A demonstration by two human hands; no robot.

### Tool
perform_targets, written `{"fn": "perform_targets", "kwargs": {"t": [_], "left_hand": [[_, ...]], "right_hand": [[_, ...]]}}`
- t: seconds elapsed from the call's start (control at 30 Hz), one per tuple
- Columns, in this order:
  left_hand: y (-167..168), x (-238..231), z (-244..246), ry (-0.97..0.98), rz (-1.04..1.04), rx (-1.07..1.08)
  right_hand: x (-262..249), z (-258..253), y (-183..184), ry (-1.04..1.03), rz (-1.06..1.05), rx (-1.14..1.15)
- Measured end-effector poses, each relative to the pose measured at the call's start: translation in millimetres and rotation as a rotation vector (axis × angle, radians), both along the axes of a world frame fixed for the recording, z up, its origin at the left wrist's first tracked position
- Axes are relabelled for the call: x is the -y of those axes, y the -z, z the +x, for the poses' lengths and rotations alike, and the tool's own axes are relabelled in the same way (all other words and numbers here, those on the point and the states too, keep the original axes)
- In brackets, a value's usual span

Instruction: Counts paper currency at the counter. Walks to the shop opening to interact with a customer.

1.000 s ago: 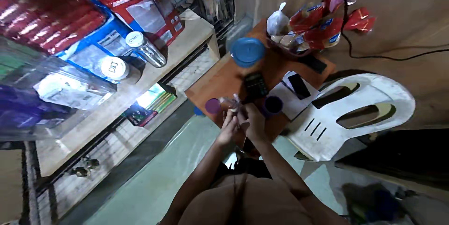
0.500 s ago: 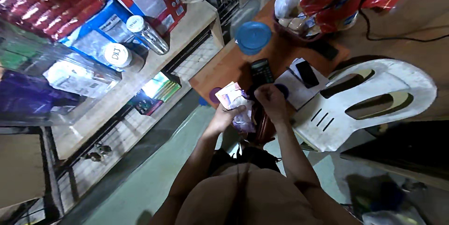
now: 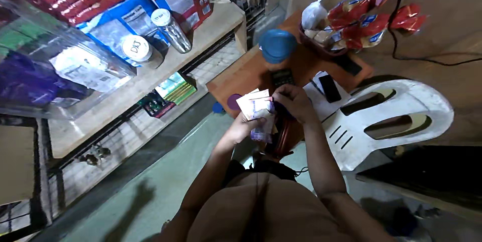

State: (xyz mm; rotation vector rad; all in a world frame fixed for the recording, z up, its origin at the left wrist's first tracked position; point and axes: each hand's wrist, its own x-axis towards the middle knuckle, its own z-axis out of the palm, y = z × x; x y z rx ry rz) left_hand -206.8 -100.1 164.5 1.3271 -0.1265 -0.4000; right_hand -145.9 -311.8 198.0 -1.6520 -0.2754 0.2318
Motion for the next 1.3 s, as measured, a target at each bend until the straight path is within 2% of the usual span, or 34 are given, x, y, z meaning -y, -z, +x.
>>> {"fn": "perform_targets", "kwargs": {"t": [0.13,0.27,0.33,0.43,0.6,0.8,0.97,1.07,1.13,1.2,1.23,1.27,1.3], "left_hand": [[2.5,3.4,0.6,0.026,0.031,0.031],[2.1,0.5,1.1,0.059,-0.037,0.036],[7.4,-0.8,3.1,0.063,-0.084,0.04],[13.1,2.4,4.8,0.02,-0.106,0.01],[15.5,10.3,1.3,-0.037,-0.179,-0.072],[17.0,5.3,-2.5,-0.096,-0.139,-0.123],[28.0,-4.8,-6.7,-0.21,-0.128,-0.162],[31.3,-8.1,-8.9,-0.276,-0.133,-0.223],[34.9,-9.9,-10.7,-0.311,-0.16,-0.236],[37.9,-12.1,-14.4,-0.315,-0.179,-0.191],[25.0,-10.0,-19.0,-0.33,-0.167,-0.175],[-14.7,-1.8,-26.0,-0.372,-0.104,-0.223],[-89.4,14.9,-32.2,-0.421,0.04,-0.388]], "right_hand": [[0.3,0.9,-8.2,-0.099,-0.055,-0.007],[10.9,5.9,-14.7,-0.168,0.031,-0.048],[15.6,7.5,-12.3,-0.104,0.031,-0.008],[15.8,4.3,-12.7,0.022,-0.122,0.1],[17.3,-4.6,-18.8,0.065,-0.414,0.202],[52.0,-0.2,-23.2,0.422,-0.602,0.305],[83.9,14.9,20.5,0.69,-0.771,0.33],[86.5,8.9,58.6,0.754,-0.807,0.331],[88.4,6.0,81.9,0.809,-0.781,0.429],[91.2,5.6,99.9,0.756,-0.79,0.404],[92.1,5.0,106.9,0.676,-0.845,0.351],[90.0,4.4,107.9,0.568,-0.926,0.251],[85.7,5.8,106.2,0.453,-1.02,0.134]]}}
